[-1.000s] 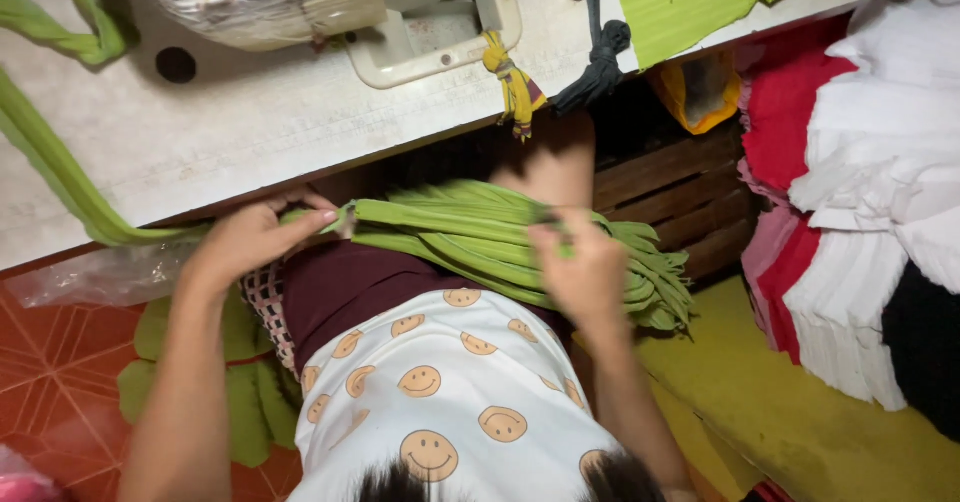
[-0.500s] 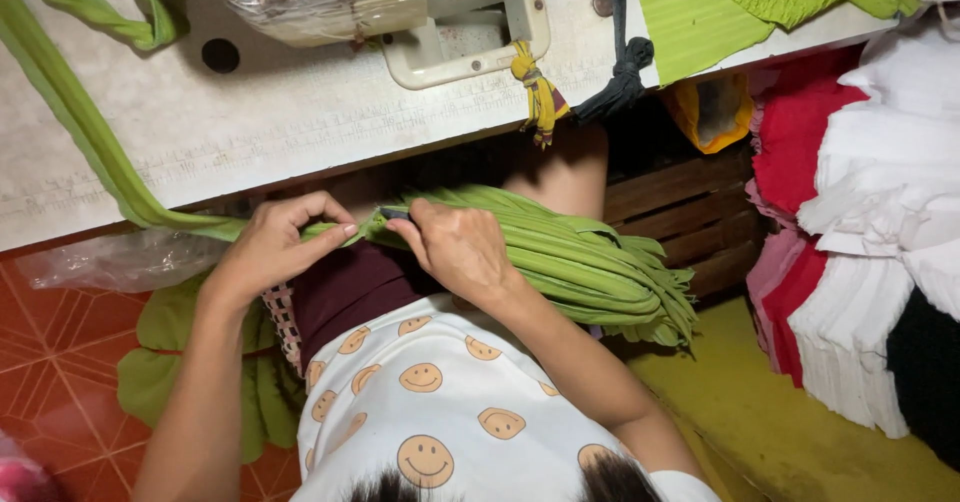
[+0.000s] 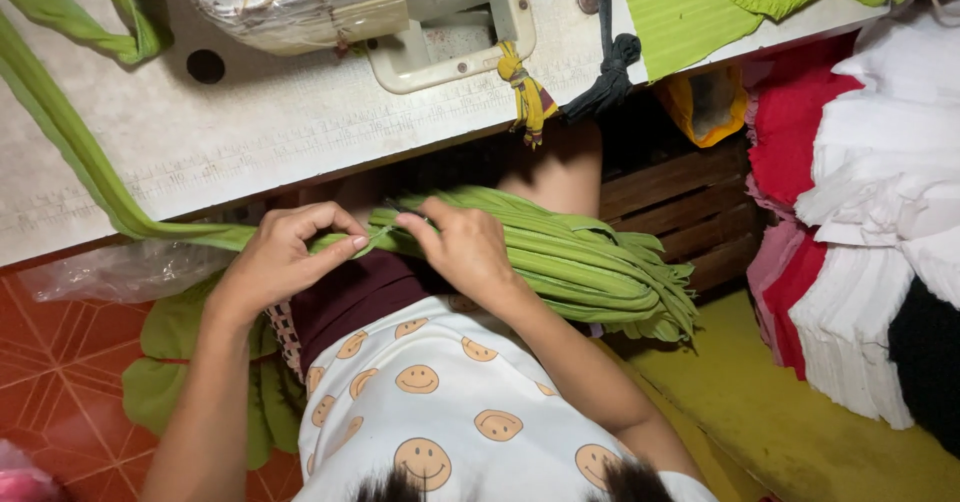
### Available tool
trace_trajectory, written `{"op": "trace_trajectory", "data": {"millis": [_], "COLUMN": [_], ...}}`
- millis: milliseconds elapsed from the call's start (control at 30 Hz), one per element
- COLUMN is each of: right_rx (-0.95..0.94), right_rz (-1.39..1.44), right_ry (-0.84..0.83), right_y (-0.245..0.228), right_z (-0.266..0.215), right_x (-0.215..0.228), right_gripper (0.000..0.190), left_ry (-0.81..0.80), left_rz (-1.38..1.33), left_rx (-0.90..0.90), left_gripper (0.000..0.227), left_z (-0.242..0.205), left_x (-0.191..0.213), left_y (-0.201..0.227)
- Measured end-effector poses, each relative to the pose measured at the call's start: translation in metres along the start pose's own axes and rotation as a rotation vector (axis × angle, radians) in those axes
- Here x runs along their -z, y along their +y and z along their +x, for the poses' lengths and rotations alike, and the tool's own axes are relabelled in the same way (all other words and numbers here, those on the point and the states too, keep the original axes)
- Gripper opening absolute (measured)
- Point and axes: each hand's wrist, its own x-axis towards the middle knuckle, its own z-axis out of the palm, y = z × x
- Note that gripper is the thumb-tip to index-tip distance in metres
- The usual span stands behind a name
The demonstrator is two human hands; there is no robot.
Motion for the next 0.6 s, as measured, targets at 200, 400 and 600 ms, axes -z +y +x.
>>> {"op": "trace_trajectory", "data": {"millis": [200,400,600], "right_rx": [-0.235,-0.322,-0.565], "right_rz": [0.883,0.578,-0.526], "right_ry": [-0.014,0.264,0.925], "right_y": [0.014,0.070,0.221], "right_z": [-0.023,-0.075,-0.228], "right_x": [-0.003,0.057,0.154], "right_gripper": [0.019,0.013,0.020], "left_ry": [-0.050,-0.234,-0.394], "left_rz": [-0.125,0.130,0.770], "left_rx": [-0.132,-0.187,0.229], "left_gripper": [0.011,0.028,0.031], "left_z": [0.020,0.035,0.020], "left_x": [-0.045,-0.054,-0.002], "left_y": [0.004,0.011,-0.022]}}
